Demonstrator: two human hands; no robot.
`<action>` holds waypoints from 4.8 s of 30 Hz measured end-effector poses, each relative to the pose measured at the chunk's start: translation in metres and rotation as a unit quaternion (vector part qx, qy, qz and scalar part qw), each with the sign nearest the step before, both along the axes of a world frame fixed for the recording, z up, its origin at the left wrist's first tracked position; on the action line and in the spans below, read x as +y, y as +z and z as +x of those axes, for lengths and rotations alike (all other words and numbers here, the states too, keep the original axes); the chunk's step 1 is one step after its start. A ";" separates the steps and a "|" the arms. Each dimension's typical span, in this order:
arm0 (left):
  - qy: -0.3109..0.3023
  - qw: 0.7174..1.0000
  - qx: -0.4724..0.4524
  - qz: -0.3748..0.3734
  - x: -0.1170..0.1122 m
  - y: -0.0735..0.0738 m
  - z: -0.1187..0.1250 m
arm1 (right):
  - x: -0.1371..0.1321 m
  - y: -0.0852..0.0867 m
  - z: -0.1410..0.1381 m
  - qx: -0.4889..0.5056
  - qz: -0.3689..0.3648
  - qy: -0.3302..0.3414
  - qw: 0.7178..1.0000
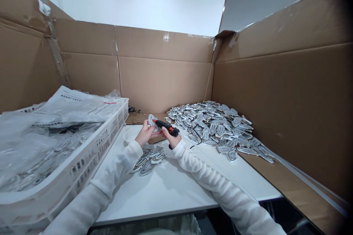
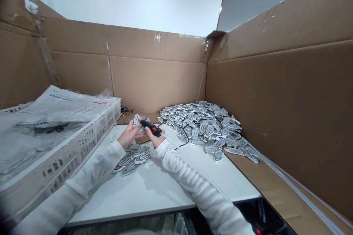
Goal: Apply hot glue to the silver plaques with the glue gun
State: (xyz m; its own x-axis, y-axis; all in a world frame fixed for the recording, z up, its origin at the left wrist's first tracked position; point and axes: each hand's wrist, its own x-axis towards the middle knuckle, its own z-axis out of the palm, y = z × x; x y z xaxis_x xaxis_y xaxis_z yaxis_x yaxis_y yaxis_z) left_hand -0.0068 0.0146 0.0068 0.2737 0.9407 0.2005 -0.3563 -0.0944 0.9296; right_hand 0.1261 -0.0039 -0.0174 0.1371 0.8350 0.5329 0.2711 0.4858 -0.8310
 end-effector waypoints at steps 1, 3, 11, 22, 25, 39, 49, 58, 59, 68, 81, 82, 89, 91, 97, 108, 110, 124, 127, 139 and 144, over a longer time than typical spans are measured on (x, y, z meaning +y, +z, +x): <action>-0.001 1.000 0.000 0.001 0.000 0.000 0.000 | -0.001 0.001 0.000 0.001 -0.002 0.000 1.000; -0.001 1.000 0.001 0.001 0.000 0.001 0.000 | -0.002 0.002 -0.001 0.005 -0.006 -0.005 1.000; 0.004 1.000 0.010 -0.002 -0.005 0.004 0.001 | -0.005 0.005 -0.001 0.003 -0.016 -0.011 1.000; -0.004 1.000 -0.001 0.001 -0.003 0.002 0.000 | -0.005 0.005 -0.001 0.006 -0.016 -0.003 1.000; -0.006 1.000 -0.007 0.003 -0.002 0.001 0.000 | -0.006 0.006 -0.001 0.010 -0.015 -0.002 1.000; 0.009 1.000 0.014 -0.008 -0.008 0.006 0.001 | -0.004 0.005 0.000 -0.006 -0.025 -0.004 1.000; 0.002 1.000 -0.005 -0.009 -0.005 0.003 0.002 | -0.003 0.003 -0.001 0.002 -0.010 -0.005 1.000; 0.002 1.000 -0.010 0.002 -0.002 0.000 0.002 | -0.004 0.004 -0.001 0.013 -0.011 -0.012 1.000; 0.002 1.000 -0.009 0.003 -0.002 0.000 0.002 | -0.005 0.004 -0.001 0.011 -0.011 -0.015 1.000; 0.006 1.000 -0.017 0.001 -0.001 0.000 0.002 | -0.005 0.005 -0.001 0.012 -0.002 -0.015 1.000; 0.078 0.988 0.102 0.088 0.008 0.001 -0.008 | 0.013 0.009 0.006 0.226 -0.063 -0.025 0.972; 0.094 0.983 0.122 0.101 0.009 0.001 -0.011 | 0.014 0.010 0.007 0.247 -0.061 -0.025 0.967; 0.164 0.928 0.258 0.212 0.011 0.007 -0.026 | 0.017 0.010 0.014 0.215 -0.040 -0.106 0.970; 0.198 0.918 0.250 0.234 0.016 0.007 -0.029 | 0.015 0.009 0.014 0.189 -0.029 -0.109 0.975; 0.200 0.949 0.160 0.181 0.021 0.008 -0.029 | 0.002 0.011 0.006 0.109 0.019 -0.040 0.993; 0.091 0.994 0.067 -0.005 -0.006 0.022 -0.014 | -0.010 0.007 0.001 0.021 0.063 0.018 0.998; 0.085 0.993 0.078 -0.010 -0.006 0.023 -0.013 | -0.010 0.007 0.001 0.012 0.052 0.016 0.998; 0.059 0.993 0.103 -0.011 -0.011 0.022 -0.008 | -0.008 0.005 0.000 -0.024 0.037 -0.018 0.999; 0.057 0.993 0.106 -0.006 -0.012 0.023 -0.007 | -0.011 0.008 -0.001 -0.026 0.047 -0.013 0.998; 0.059 0.992 0.112 -0.005 -0.014 0.023 -0.007 | -0.008 0.007 0.000 -0.029 0.022 -0.014 0.999; 0.063 0.992 0.110 -0.001 -0.014 0.023 -0.007 | -0.008 0.008 0.001 -0.036 0.016 -0.017 0.999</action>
